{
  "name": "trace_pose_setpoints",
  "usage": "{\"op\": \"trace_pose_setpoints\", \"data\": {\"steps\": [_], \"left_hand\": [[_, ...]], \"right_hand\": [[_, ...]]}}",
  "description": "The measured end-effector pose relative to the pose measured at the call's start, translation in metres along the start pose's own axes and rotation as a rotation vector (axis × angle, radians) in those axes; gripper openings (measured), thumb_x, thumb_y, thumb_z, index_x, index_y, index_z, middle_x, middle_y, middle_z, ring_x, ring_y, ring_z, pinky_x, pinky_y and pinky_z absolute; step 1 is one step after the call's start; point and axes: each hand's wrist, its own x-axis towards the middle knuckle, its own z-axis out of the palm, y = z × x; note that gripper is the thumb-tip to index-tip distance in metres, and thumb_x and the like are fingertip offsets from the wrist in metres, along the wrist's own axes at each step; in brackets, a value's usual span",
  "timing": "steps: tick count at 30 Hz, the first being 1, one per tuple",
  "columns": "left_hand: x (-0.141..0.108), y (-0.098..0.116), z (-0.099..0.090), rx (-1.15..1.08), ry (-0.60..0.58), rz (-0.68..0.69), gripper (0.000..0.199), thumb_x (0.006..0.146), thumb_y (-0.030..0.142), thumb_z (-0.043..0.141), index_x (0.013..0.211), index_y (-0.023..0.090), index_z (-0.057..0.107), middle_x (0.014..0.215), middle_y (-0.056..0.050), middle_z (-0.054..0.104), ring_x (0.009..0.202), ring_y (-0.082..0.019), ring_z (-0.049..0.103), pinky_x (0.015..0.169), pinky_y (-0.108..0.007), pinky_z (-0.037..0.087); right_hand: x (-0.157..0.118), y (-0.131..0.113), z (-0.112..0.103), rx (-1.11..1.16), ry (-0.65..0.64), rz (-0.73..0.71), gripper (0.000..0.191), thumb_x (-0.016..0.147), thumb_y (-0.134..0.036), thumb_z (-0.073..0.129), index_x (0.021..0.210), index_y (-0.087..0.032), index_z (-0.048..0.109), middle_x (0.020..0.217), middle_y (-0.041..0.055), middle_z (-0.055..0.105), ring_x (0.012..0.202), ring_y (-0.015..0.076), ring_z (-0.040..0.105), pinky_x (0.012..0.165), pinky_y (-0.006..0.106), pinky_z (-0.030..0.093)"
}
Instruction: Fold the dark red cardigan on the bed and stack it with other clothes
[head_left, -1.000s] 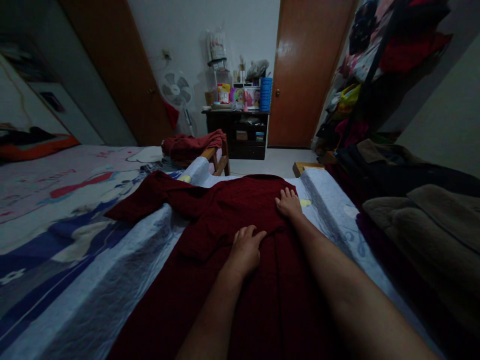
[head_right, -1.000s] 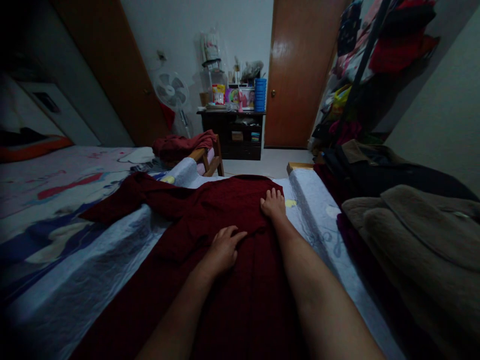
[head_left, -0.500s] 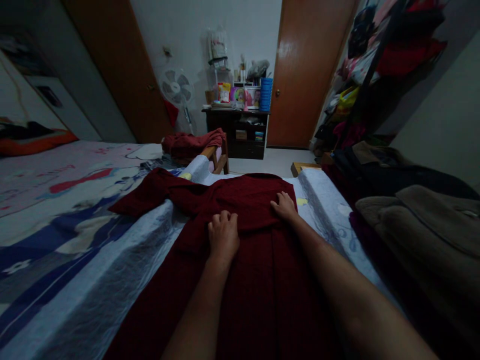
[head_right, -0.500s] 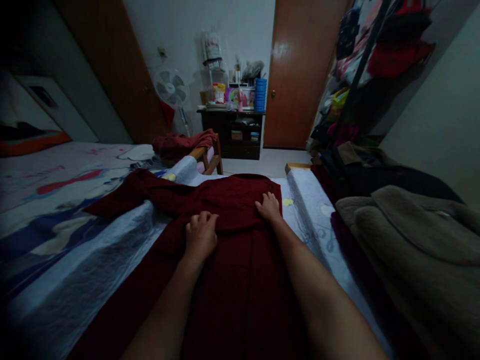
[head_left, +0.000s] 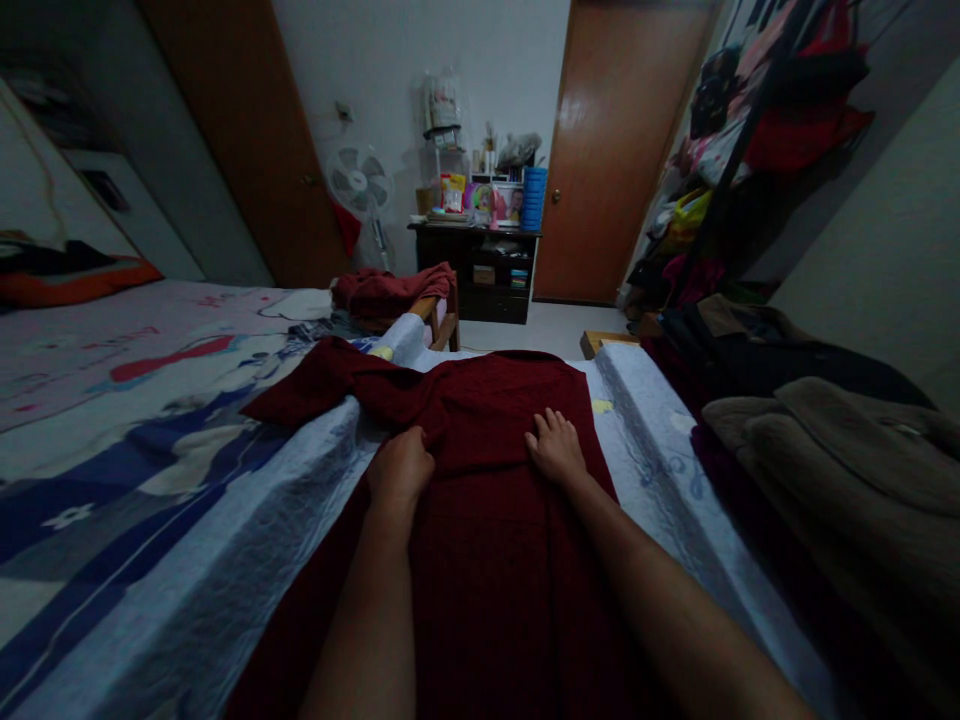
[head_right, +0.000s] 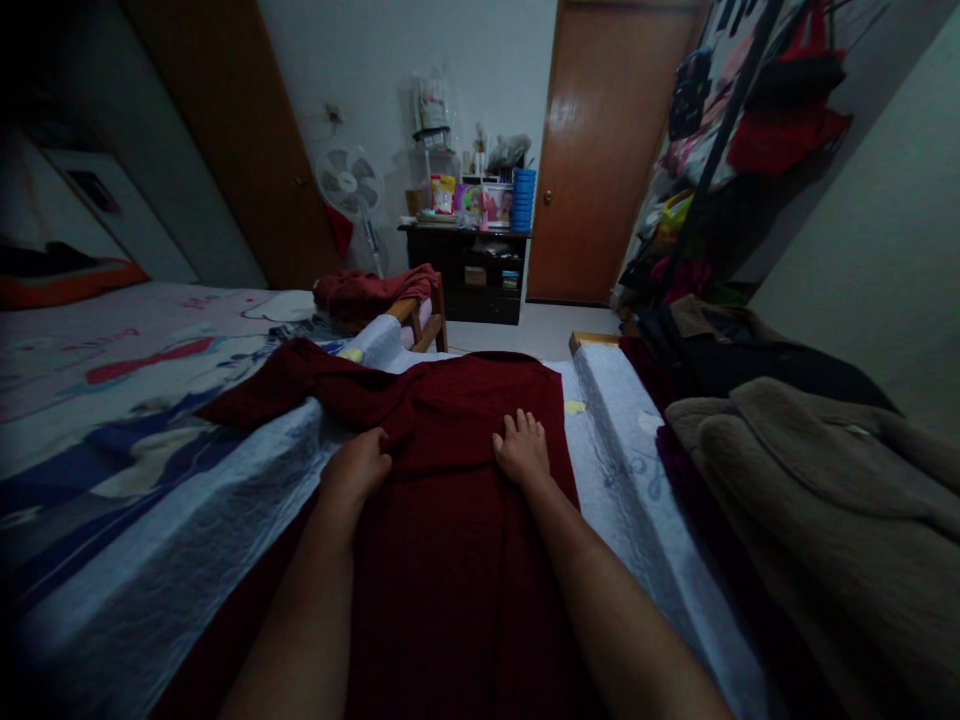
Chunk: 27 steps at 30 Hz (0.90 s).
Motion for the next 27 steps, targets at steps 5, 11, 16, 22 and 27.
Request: {"op": "trace_pose_setpoints", "data": {"steps": [5, 11, 16, 22, 27], "left_hand": [[0.0, 0.003, -0.019, -0.151, 0.17, 0.058, 0.028, 0.083, 0.023, 0.047, 0.106, 0.02, 0.064, 0.104, -0.01, 0.072, 0.095, -0.026, 0.067, 0.081, -0.032, 0.048], [-0.006, 0.0, -0.043, -0.324, 0.441, -0.032, 0.032, 0.084, 0.031, 0.053, 0.113, 0.02, 0.06, 0.101, -0.008, 0.071, 0.09, -0.024, 0.067, 0.081, -0.032, 0.049], [-0.005, -0.001, -0.042, -0.364, 0.482, -0.074, 0.039, 0.083, 0.026, 0.054, 0.122, 0.021, 0.055, 0.106, -0.009, 0.069, 0.091, -0.025, 0.066, 0.083, -0.035, 0.049], [-0.005, 0.003, -0.041, -0.473, 0.554, -0.062, 0.036, 0.083, 0.027, 0.053, 0.118, 0.021, 0.058, 0.103, -0.008, 0.068, 0.093, -0.025, 0.065, 0.086, -0.037, 0.049], [-0.01, 0.016, -0.043, -0.636, 0.538, 0.069, 0.031, 0.08, 0.031, 0.058, 0.109, 0.022, 0.062, 0.103, -0.005, 0.069, 0.096, -0.022, 0.064, 0.088, -0.034, 0.049]], "right_hand": [[0.0, 0.0, -0.004, -0.017, -0.072, 0.007, 0.063, 0.095, -0.057, 0.034, 0.149, -0.025, 0.033, 0.158, 0.0128, 0.023, 0.145, 0.0345, 0.016, 0.112, 0.053, 0.012], [0.012, -0.019, -0.016, -0.038, -0.119, -0.093, 0.061, 0.094, -0.048, 0.038, 0.147, -0.019, 0.036, 0.157, 0.0125, 0.025, 0.146, 0.0327, 0.013, 0.113, 0.058, 0.003], [0.029, -0.054, -0.01, 0.045, -0.178, -0.298, 0.062, 0.094, -0.05, 0.036, 0.151, -0.027, 0.026, 0.161, 0.0035, 0.015, 0.147, 0.0285, 0.009, 0.115, 0.054, 0.008], [0.036, -0.073, 0.0, 0.049, -0.28, -0.2, 0.068, 0.09, -0.066, 0.03, 0.15, -0.035, 0.026, 0.161, 0.0032, 0.012, 0.145, 0.0407, 0.002, 0.107, 0.071, 0.001], [0.029, -0.071, -0.013, 0.23, -0.342, -0.337, 0.062, 0.089, -0.054, 0.048, 0.144, -0.026, 0.042, 0.157, 0.0074, 0.026, 0.145, 0.0359, 0.015, 0.113, 0.06, 0.009]]}}
